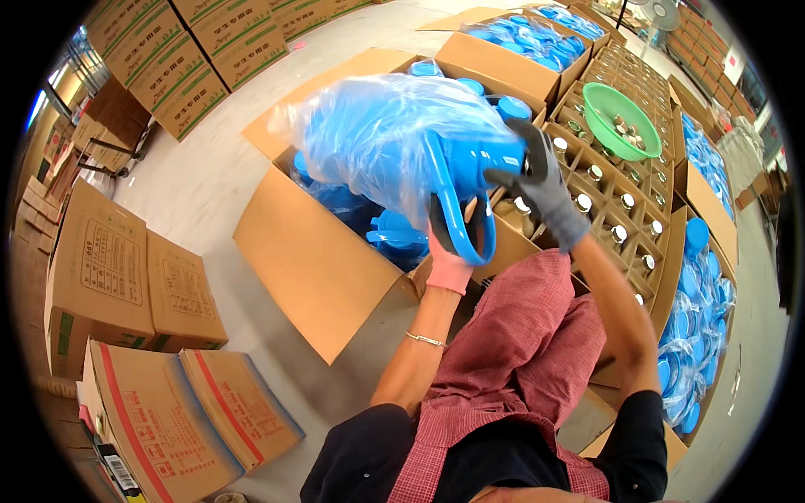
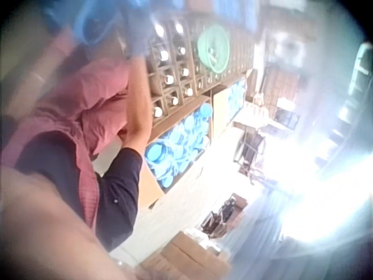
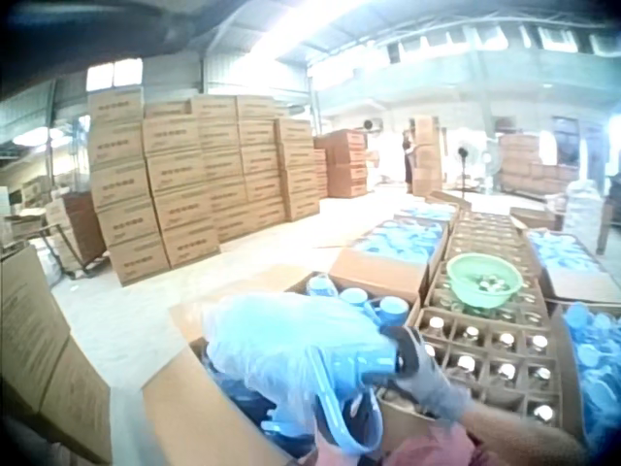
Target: The person assembles blue plastic containers by hand. They pick up a container, insert a metal cap into the opening, and then place the assembled unit into a cardboard box. The process is repeated continuously throughout the video.
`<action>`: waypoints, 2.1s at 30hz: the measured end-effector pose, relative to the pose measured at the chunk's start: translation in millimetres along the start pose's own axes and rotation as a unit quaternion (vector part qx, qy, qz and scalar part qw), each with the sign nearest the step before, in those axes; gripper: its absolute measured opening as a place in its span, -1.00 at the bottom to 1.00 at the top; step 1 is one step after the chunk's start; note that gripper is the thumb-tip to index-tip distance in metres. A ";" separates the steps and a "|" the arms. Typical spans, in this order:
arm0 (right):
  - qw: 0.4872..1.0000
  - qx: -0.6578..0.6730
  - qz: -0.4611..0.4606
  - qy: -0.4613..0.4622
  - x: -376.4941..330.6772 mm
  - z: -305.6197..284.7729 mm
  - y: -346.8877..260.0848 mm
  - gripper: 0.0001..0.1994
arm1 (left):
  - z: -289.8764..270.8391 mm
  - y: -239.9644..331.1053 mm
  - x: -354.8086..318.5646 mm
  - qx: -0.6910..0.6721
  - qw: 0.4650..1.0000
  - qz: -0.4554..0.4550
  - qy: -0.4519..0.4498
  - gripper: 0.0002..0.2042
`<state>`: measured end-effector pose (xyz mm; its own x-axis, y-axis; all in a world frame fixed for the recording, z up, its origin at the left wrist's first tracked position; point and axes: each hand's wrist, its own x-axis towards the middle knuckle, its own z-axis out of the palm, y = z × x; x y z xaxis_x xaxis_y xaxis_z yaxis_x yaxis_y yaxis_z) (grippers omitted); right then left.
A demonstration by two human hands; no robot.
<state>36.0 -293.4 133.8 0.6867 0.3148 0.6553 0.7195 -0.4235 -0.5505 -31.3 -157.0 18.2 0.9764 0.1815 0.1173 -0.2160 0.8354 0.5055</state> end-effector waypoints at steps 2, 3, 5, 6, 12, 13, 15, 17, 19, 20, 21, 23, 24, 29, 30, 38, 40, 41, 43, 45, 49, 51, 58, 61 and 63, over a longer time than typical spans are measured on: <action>0.997 0.032 -0.002 -0.069 48.4 10.1 5.1 -0.25 | -12.9 -2.2 13.8 -0.146 0.986 -0.068 0.033 -0.57; 0.993 0.024 -0.027 -0.115 70.3 10.5 13.9 -0.28 | -14.4 -4.4 16.8 -0.197 0.972 -0.119 0.044 -0.43; 0.973 0.053 -0.047 -0.220 103.5 26.1 3.0 -0.30 | -28.7 5.1 26.0 -0.152 0.975 -0.141 0.078 -0.25; 0.969 0.004 -0.095 -0.229 116.2 27.5 14.2 -0.31 | -19.9 11.4 25.9 -0.177 0.962 -0.194 0.076 -0.17; 0.910 -0.034 -0.221 -0.350 179.0 74.4 -18.1 -0.25 | 14.8 58.0 16.5 -0.095 0.993 0.004 0.071 -0.37; 0.896 -0.037 -0.269 -0.351 183.6 90.4 -25.1 -0.24 | 6.6 57.5 28.7 -0.092 0.993 0.002 0.070 -0.37; 0.888 -0.073 -0.326 -0.316 177.4 128.0 -35.8 -0.16 | -23.4 56.4 57.8 -0.227 0.972 0.028 -0.049 -0.67; 0.889 -0.033 -0.323 -0.322 174.1 140.0 -21.5 -0.23 | -17.7 50.2 80.2 -0.285 0.957 0.035 -0.029 -0.81; 0.891 -0.009 -0.325 -0.317 161.0 141.9 -10.1 -0.34 | -46.7 53.6 94.9 -0.253 0.963 0.071 0.061 -0.89; 0.916 0.003 -0.292 -0.273 148.8 142.5 -11.5 -0.37 | -75.8 64.7 99.6 -0.268 0.958 0.064 0.077 -0.94; 0.939 0.013 -0.258 -0.229 136.8 140.6 -11.4 -0.40 | -103.2 76.1 103.5 -0.285 0.952 0.057 0.091 -0.93; 0.950 0.006 -0.246 -0.193 109.7 135.2 16.0 -0.46 | -149.3 76.6 97.5 -0.310 0.940 0.063 0.123 -0.91; 0.953 -0.021 -0.196 -0.230 91.4 138.5 28.6 -0.46 | -172.9 83.2 92.6 -0.393 0.915 0.030 0.083 -0.88; 0.934 -0.091 -0.054 -0.342 0.6 140.1 101.8 -0.55 | -134.2 80.0 72.7 -0.319 0.917 0.091 0.221 -0.85; 0.943 -0.129 -0.103 -0.290 -18.9 135.4 128.7 -0.56 | -111.4 75.0 70.1 -0.189 0.963 0.014 0.193 -0.82; 0.980 -0.172 -0.010 -0.099 -63.4 155.6 142.0 -0.59 | -81.5 182.1 166.9 0.676 0.705 0.192 0.096 -0.63; 0.983 -0.149 -0.017 -0.103 -57.0 164.0 129.3 -0.60 | -161.6 212.9 189.9 0.736 0.640 0.205 0.085 -0.63; 0.986 -0.124 -0.026 -0.108 -51.1 171.4 116.8 -0.60 | -203.6 235.9 192.0 0.801 0.591 0.029 0.093 -0.66; 0.987 -0.114 -0.029 -0.106 -47.4 171.5 115.9 -0.59 | -251.6 232.9 195.4 0.970 0.098 -0.178 -0.132 -0.53; 0.983 -0.156 -0.006 -0.099 -59.1 157.9 142.6 -0.58 | -240.0 179.1 217.2 0.940 0.148 -0.264 -0.160 -0.55; 0.987 -0.130 -0.015 -0.094 -51.4 167.0 129.0 -0.58 | -258.9 211.9 209.7 0.833 0.474 -0.265 0.109 -0.56; 0.986 -0.127 -0.004 -0.104 -58.1 165.0 137.6 -0.58 | -248.1 201.4 208.6 0.808 0.525 -0.268 0.026 -0.55; 0.988 -0.124 -0.008 -0.095 -59.5 163.6 136.0 -0.56 | -191.6 231.6 191.4 0.590 0.774 -0.056 0.221 -0.65; 0.986 -0.133 -0.008 -0.101 -58.4 157.3 137.4 -0.55 | -160.9 245.7 190.3 0.550 0.811 -0.032 0.195 -0.67; 0.983 -0.133 0.011 -0.129 -53.9 152.2 133.9 -0.52 | -142.8 250.9 186.8 0.532 0.828 -0.015 0.174 -0.67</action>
<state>111.1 -237.8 -54.0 0.7302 0.4932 0.4728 0.6748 -0.6287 -0.3864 97.7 160.6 44.9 0.8837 0.4628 -0.0692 0.1063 -0.0545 0.9928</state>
